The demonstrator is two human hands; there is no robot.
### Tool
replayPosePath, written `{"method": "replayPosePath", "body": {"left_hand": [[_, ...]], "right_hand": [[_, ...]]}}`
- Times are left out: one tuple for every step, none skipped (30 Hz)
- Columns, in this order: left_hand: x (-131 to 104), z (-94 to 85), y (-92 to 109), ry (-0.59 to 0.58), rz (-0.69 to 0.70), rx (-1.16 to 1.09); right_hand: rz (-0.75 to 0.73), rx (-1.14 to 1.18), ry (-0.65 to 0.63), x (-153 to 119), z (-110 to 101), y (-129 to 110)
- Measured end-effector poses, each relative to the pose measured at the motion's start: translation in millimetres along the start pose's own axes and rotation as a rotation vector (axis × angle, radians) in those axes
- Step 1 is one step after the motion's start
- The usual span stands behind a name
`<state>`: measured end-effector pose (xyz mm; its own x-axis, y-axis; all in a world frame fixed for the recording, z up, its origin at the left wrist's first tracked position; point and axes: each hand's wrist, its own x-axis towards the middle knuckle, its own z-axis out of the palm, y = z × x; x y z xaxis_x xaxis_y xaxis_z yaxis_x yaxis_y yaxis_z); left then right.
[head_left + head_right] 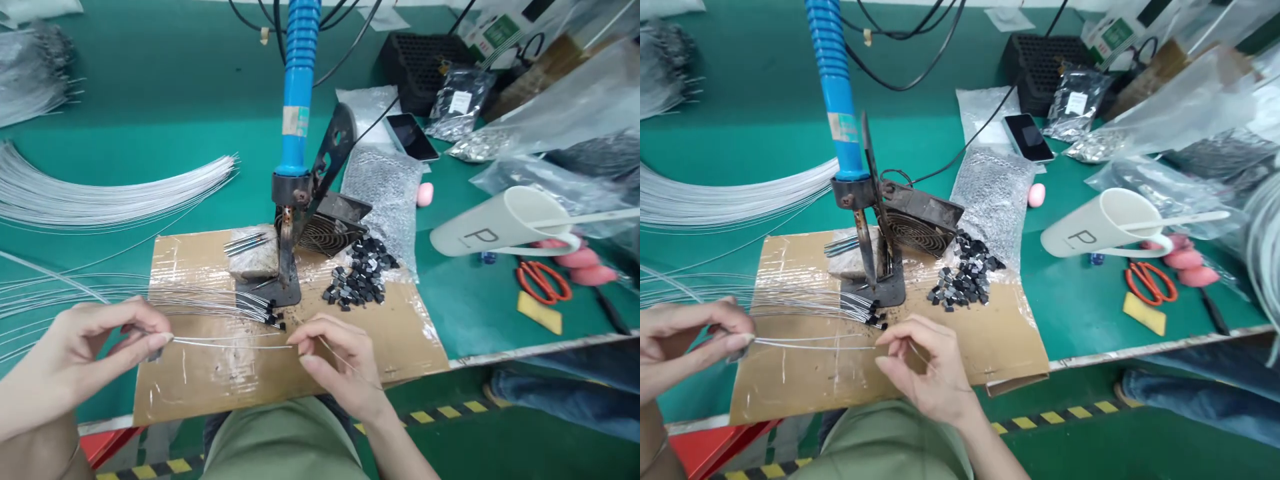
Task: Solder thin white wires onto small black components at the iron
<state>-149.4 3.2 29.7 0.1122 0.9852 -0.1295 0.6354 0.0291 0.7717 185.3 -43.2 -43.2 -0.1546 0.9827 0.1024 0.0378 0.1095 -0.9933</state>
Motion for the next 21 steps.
{"method": "replayPosePath", "body": {"left_hand": [[-0.8, 2.6, 0.7, -0.091, 0.016, -0.003], [-1.2, 4.3, 1.3, -0.155, 0.035, 0.000], [-1.1, 5.3, 2.0, -0.183, 0.053, 0.004], [-0.7, 6.0, 2.9, -0.164, 0.073, 0.004], [0.2, 6.9, 4.0, -0.156, 0.090, 0.004], [1.3, 8.0, 5.4, -0.152, 0.105, 0.007], [2.6, 9.5, 7.0, -0.153, 0.115, 0.012], [3.9, 11.3, 8.8, -0.156, 0.125, 0.016], [5.1, 13.4, 10.5, -0.160, 0.132, 0.017], [6.1, 15.4, 11.9, -0.168, 0.144, 0.014], [6.8, 17.3, 12.9, -0.175, 0.155, 0.008], [7.3, 18.8, 13.3, -0.184, 0.172, -0.006], [7.5, 20.0, 13.2, -0.196, 0.187, -0.023], [7.6, 20.8, 12.7, -0.206, 0.197, -0.036], [7.6, 21.4, 11.7, -0.216, 0.200, -0.044], [7.7, 21.7, 10.7, -0.229, 0.201, -0.052], [7.8, 21.8, 9.6, -0.239, 0.201, -0.058], [8.0, 21.9, 8.8, -0.250, 0.196, -0.058], [8.3, 21.9, 8.4, -0.259, 0.192, -0.054], [8.7, 21.9, 8.3, -0.270, 0.189, -0.049], [9.1, 21.9, 8.8, -0.280, 0.186, -0.045]], "right_hand": [[0.009, 0.007, -0.013, 3.0, 5.2, -2.2], [0.019, 0.014, -0.003, 5.5, 9.2, -3.5], [0.026, 0.026, 0.014, 7.4, 12.0, -4.0], [0.034, 0.038, 0.030, 8.6, 14.0, -3.9], [0.040, 0.051, 0.041, 9.1, 15.4, -3.4], [0.048, 0.063, 0.041, 9.1, 16.3, -2.6], [0.059, 0.073, 0.033, 8.8, 17.0, -1.6], [0.071, 0.080, 0.027, 8.3, 17.5, -0.7], [0.085, 0.085, 0.024, 7.9, 18.0, 0.2], [0.095, 0.087, 0.023, 7.6, 18.2, 0.9], [0.100, 0.086, 0.025, 7.6, 18.3, 1.3], [0.100, 0.084, 0.030, 7.7, 18.2, 1.6], [0.097, 0.080, 0.035, 8.0, 17.9, 1.7], [0.093, 0.077, 0.036, 8.4, 17.6, 1.6], [0.090, 0.078, 0.037, 8.7, 17.1, 1.5], [0.088, 0.081, 0.036, 9.0, 16.6, 1.4], [0.085, 0.084, 0.035, 9.1, 16.1, 1.4], [0.080, 0.085, 0.033, 9.1, 15.6, 1.4], [0.070, 0.084, 0.031, 9.1, 15.1, 1.5], [0.054, 0.080, 0.027, 9.0, 14.5, 1.7], [0.036, 0.074, 0.019, 8.9, 13.7, 1.7]]}}
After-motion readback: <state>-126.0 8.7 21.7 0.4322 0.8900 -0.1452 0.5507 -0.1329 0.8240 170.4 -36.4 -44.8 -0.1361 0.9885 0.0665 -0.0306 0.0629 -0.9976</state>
